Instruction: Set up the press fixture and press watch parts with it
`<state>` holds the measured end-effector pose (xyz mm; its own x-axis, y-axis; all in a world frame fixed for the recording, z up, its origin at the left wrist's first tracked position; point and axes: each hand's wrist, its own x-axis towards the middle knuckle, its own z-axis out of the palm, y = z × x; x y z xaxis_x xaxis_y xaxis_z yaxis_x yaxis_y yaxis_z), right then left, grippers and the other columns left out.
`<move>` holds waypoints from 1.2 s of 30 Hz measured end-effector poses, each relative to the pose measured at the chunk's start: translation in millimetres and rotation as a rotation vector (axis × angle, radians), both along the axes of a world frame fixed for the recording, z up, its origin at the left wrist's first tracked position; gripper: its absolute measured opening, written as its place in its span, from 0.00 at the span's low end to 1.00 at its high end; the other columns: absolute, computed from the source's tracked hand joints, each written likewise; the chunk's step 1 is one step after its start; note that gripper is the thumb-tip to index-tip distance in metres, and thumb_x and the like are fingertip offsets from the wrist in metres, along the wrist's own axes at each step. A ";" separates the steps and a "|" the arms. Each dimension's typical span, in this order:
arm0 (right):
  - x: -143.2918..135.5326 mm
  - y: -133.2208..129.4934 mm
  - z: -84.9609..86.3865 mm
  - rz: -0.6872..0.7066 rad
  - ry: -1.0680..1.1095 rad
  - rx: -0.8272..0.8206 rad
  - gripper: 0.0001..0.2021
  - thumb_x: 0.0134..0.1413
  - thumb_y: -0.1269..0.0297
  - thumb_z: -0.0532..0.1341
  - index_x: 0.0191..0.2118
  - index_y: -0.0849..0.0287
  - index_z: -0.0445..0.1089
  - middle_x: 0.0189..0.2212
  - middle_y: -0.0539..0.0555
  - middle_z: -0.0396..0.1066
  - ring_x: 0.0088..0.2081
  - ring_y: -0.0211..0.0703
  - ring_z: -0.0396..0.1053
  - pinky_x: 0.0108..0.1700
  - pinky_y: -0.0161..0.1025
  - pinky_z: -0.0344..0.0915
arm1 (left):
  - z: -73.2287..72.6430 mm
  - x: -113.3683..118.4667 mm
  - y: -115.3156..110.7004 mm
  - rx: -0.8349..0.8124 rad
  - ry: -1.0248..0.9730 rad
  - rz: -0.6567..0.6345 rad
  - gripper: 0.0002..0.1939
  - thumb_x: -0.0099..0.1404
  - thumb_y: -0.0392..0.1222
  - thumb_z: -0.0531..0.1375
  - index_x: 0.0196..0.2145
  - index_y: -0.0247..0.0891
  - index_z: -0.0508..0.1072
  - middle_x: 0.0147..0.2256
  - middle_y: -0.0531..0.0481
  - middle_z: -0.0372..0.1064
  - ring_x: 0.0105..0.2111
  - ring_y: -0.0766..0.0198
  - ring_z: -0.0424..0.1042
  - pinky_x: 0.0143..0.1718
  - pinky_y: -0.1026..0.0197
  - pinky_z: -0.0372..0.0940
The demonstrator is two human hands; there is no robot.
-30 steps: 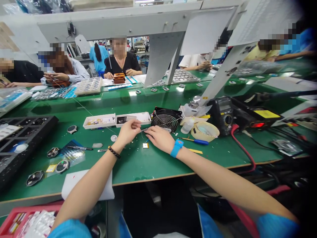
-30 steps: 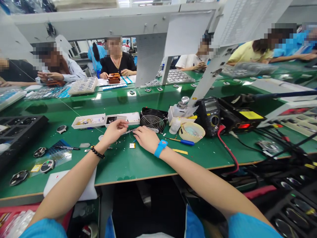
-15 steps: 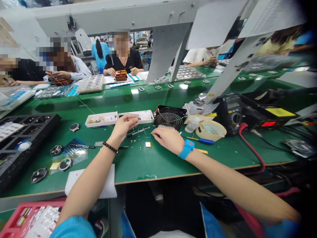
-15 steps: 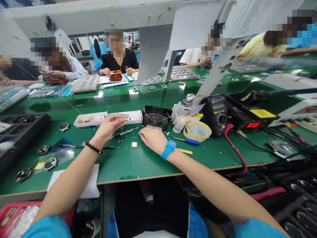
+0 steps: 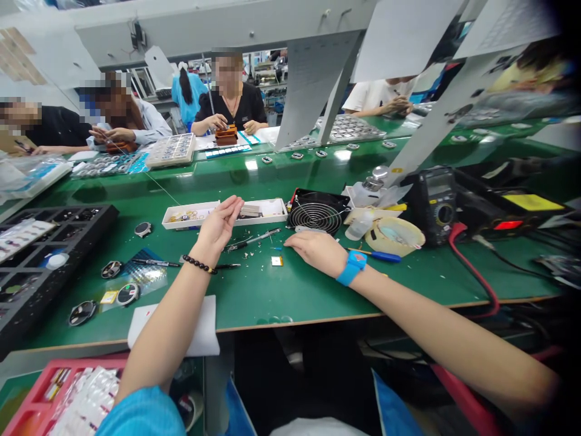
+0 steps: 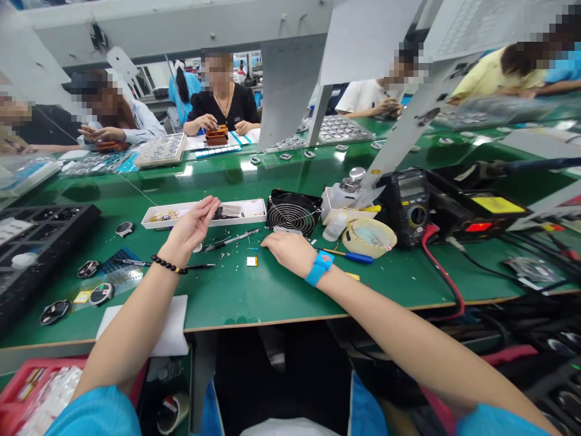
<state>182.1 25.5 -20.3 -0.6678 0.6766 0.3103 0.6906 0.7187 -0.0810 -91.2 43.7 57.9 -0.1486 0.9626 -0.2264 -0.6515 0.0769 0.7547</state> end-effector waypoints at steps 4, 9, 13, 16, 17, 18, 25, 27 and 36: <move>2.5 4.0 -2.3 0.024 0.062 0.001 0.13 0.70 0.70 0.57 0.47 0.58 0.81 0.47 0.53 0.80 0.47 0.46 0.78 0.51 0.45 0.76 | 2.6 3.4 -6.0 0.011 0.055 -0.202 0.18 0.68 0.19 0.51 0.50 0.27 0.74 0.56 0.34 0.73 0.59 0.54 0.74 0.63 0.57 0.71; 8.0 3.3 1.1 0.010 0.161 -0.002 0.12 0.69 0.69 0.59 0.46 0.56 0.81 0.46 0.50 0.81 0.48 0.44 0.79 0.52 0.43 0.78 | 6.9 6.3 -13.9 -0.061 -0.017 -0.320 0.28 0.60 0.15 0.49 0.53 0.31 0.72 0.61 0.38 0.69 0.64 0.55 0.69 0.66 0.52 0.68; 4.1 0.8 25.5 0.025 0.320 0.058 0.11 0.68 0.69 0.60 0.45 0.55 0.82 0.44 0.48 0.81 0.46 0.42 0.80 0.51 0.41 0.78 | 7.4 0.2 -16.8 0.015 0.105 -0.383 0.29 0.60 0.17 0.50 0.54 0.35 0.74 0.66 0.41 0.65 0.69 0.52 0.62 0.70 0.31 0.55; -9.3 -2.7 52.2 0.062 0.449 0.082 0.10 0.68 0.70 0.61 0.45 0.56 0.82 0.43 0.47 0.81 0.45 0.40 0.80 0.51 0.39 0.77 | 8.2 -4.2 -19.2 0.129 0.360 -0.443 0.28 0.61 0.18 0.51 0.52 0.35 0.77 0.63 0.39 0.69 0.68 0.50 0.62 0.71 0.28 0.48; -15.3 -4.3 60.9 0.080 0.477 0.089 0.10 0.68 0.70 0.61 0.44 0.56 0.82 0.43 0.47 0.81 0.45 0.40 0.80 0.51 0.39 0.77 | 8.4 -3.9 -20.2 0.161 0.430 -0.485 0.27 0.61 0.19 0.51 0.52 0.35 0.78 0.62 0.39 0.71 0.67 0.50 0.63 0.72 0.30 0.49; -21.7 -6.1 69.0 0.101 0.498 0.100 0.10 0.68 0.70 0.62 0.44 0.56 0.82 0.43 0.47 0.81 0.45 0.40 0.80 0.50 0.38 0.77 | 8.4 -2.5 -21.2 0.176 0.453 -0.526 0.27 0.61 0.19 0.52 0.51 0.34 0.79 0.60 0.38 0.72 0.66 0.49 0.65 0.72 0.32 0.51; -66.2 -9.9 104.6 0.246 0.468 0.109 0.11 0.68 0.73 0.60 0.46 0.59 0.81 0.46 0.50 0.80 0.48 0.40 0.78 0.51 0.37 0.73 | 6.1 24.8 -26.8 -0.021 -0.148 -0.529 0.18 0.68 0.21 0.46 0.36 0.25 0.75 0.35 0.40 0.76 0.37 0.64 0.79 0.48 0.61 0.76; -76.2 -6.1 109.9 0.201 0.295 0.036 0.10 0.64 0.76 0.62 0.44 0.59 0.80 0.45 0.51 0.80 0.47 0.44 0.78 0.49 0.39 0.72 | 7.7 30.9 -29.3 -0.064 -0.234 -0.497 0.21 0.72 0.24 0.42 0.28 0.29 0.71 0.26 0.46 0.70 0.28 0.67 0.75 0.37 0.65 0.76; -79.0 3.5 110.1 0.212 0.311 0.003 0.12 0.67 0.71 0.61 0.51 0.58 0.78 0.50 0.50 0.78 0.51 0.43 0.77 0.53 0.40 0.73 | 15.8 27.6 -29.1 -0.091 -0.305 -0.313 0.19 0.76 0.27 0.43 0.35 0.24 0.71 0.30 0.42 0.73 0.28 0.67 0.77 0.33 0.68 0.75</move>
<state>103.1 29.0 89.8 -0.6665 0.5323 0.5219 0.4694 0.8436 -0.2608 -63.6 14.6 73.7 0.2339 0.9247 -0.3002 -0.7778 0.3633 0.5128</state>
